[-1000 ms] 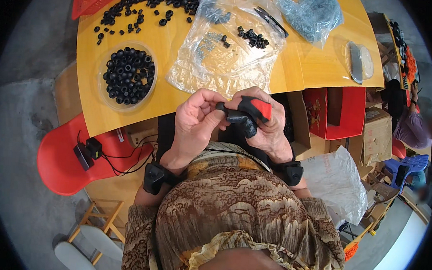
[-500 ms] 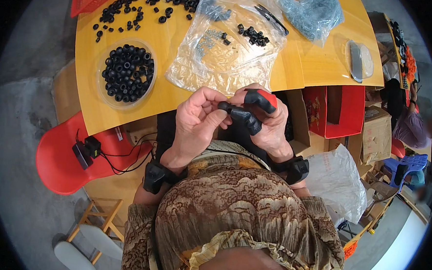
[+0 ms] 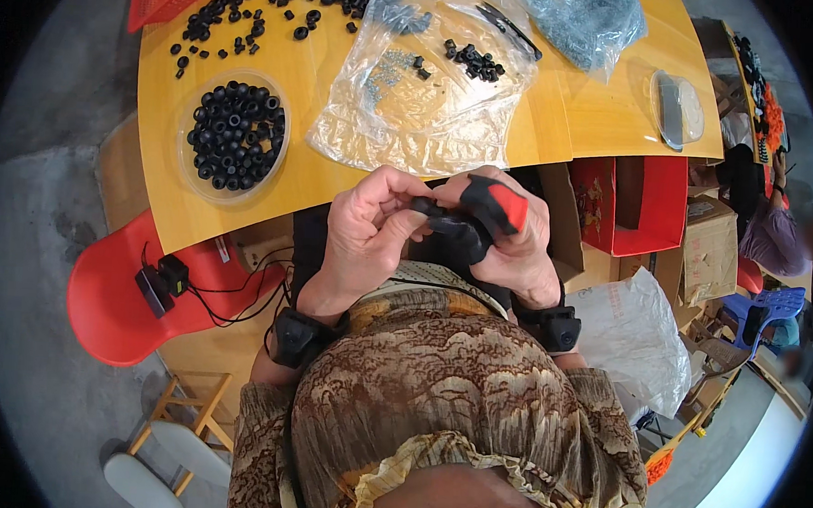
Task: The person assembles small black plastic components by hand.
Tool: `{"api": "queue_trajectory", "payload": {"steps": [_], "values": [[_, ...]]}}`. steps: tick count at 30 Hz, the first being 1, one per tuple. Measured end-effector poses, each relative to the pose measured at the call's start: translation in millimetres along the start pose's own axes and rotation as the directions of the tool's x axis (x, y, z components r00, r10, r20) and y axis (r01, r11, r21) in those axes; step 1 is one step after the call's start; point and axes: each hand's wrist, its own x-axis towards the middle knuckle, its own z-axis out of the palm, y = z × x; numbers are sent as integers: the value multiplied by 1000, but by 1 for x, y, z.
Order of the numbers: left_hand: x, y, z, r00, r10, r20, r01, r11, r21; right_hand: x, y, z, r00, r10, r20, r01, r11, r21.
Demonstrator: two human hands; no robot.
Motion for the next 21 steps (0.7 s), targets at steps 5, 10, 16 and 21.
{"api": "queue_trajectory", "payload": {"steps": [5,10,16,21], "values": [[-2,-2,4,1000,-6,5,7,986,-168,-7,5,7,985,138,-105,-112,969,221],[-2,-1,5,998,56,-23,-57,995,-76,-8,5,9,975,174,-139,-128,949,287],[-3,1,6,999,50,-15,-51,996,-78,-12,7,13,978,44,-205,0,978,208],[-3,2,6,999,38,-18,-39,996,-85,-12,3,9,982,54,-181,-21,983,180]]}}
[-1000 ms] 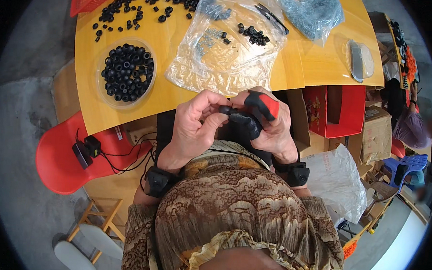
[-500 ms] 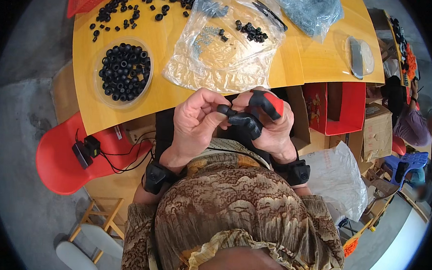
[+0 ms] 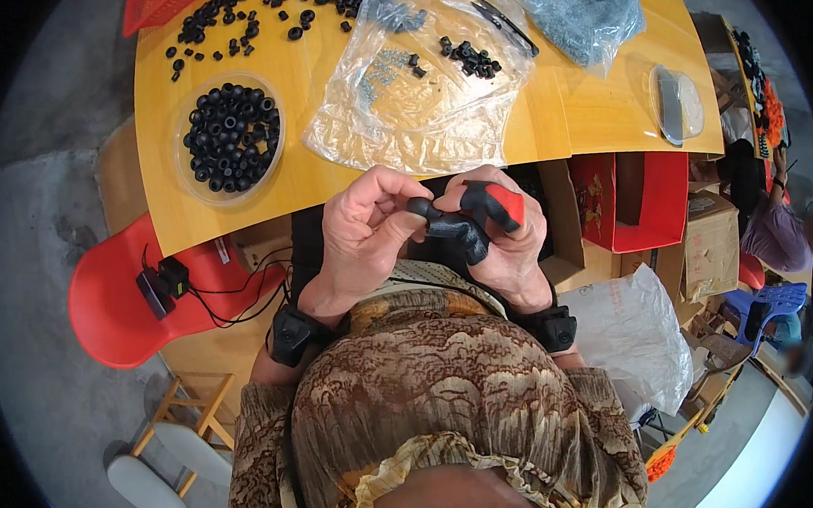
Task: The person assembles small black plastic components by hand.
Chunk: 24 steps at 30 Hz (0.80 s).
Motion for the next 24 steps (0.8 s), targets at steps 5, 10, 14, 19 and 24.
{"api": "queue_trajectory", "payload": {"steps": [5,10,14,19,24], "values": [[-1,-1,0,1000,16,0,-16,998,60,1,-2,-3,998,-34,54,41,991,-128],[-4,-4,-2,998,-21,55,15,995,103,1,1,-10,988,24,154,-6,994,-114],[-5,-3,-1,996,-85,4,85,996,-15,-1,-3,-5,994,22,111,-8,992,-124],[-2,-5,-5,993,-102,53,113,954,-277,-8,-4,5,999,26,-33,-23,996,84],[-4,-2,-4,996,-91,21,93,978,-186,-5,-6,2,996,80,29,-83,989,123]]}}
